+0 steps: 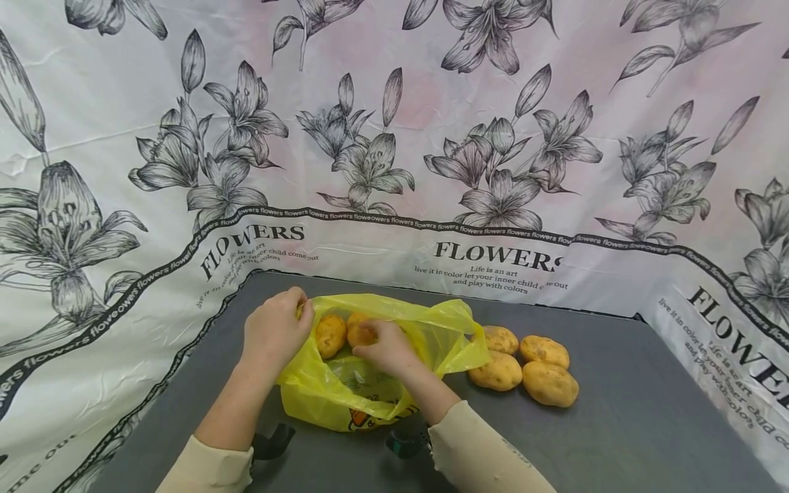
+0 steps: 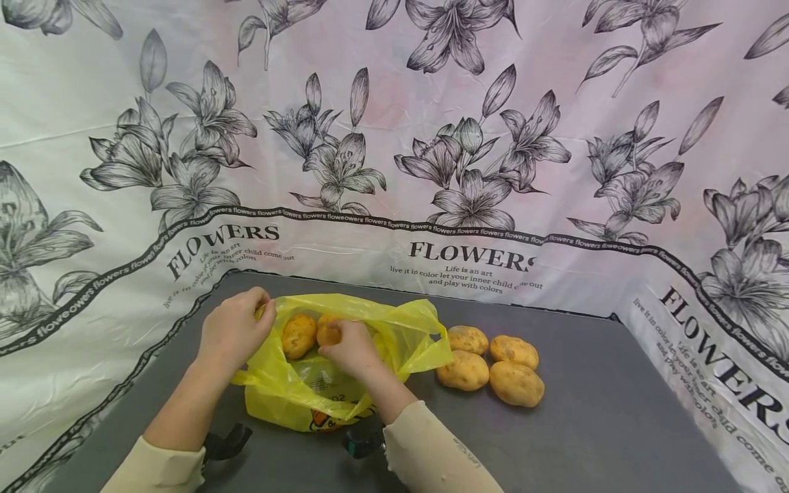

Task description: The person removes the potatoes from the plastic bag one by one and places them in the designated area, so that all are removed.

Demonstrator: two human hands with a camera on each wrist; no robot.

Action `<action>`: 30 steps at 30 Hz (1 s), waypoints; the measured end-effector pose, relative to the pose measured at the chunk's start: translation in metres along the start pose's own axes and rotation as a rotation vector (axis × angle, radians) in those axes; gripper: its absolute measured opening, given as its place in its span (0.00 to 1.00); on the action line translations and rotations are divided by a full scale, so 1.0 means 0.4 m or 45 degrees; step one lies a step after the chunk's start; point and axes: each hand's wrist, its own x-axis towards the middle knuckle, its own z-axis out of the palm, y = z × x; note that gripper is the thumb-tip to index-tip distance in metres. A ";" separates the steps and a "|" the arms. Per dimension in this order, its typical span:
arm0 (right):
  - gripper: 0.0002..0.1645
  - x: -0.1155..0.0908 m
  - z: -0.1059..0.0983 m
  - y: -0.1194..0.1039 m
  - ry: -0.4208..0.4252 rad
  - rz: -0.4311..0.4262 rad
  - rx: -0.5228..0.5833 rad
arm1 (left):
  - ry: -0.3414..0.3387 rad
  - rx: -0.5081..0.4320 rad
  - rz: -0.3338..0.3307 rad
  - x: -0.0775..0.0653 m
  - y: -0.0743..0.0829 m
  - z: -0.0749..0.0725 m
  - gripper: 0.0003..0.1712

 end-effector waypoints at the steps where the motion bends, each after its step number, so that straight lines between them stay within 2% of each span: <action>1: 0.30 0.002 0.003 -0.001 0.004 -0.004 -0.022 | 0.002 0.001 0.000 0.000 0.001 -0.001 0.08; 12: 0.31 0.002 0.023 -0.017 0.108 0.005 -0.240 | 0.013 -0.004 0.010 0.000 0.003 -0.004 0.08; 21: 0.34 0.016 0.032 -0.009 0.195 0.049 -0.263 | 0.013 0.006 0.008 0.001 0.002 -0.003 0.07; 30: 0.24 0.019 0.029 0.007 0.264 0.051 -0.242 | 0.003 0.006 0.003 0.001 -0.001 -0.002 0.07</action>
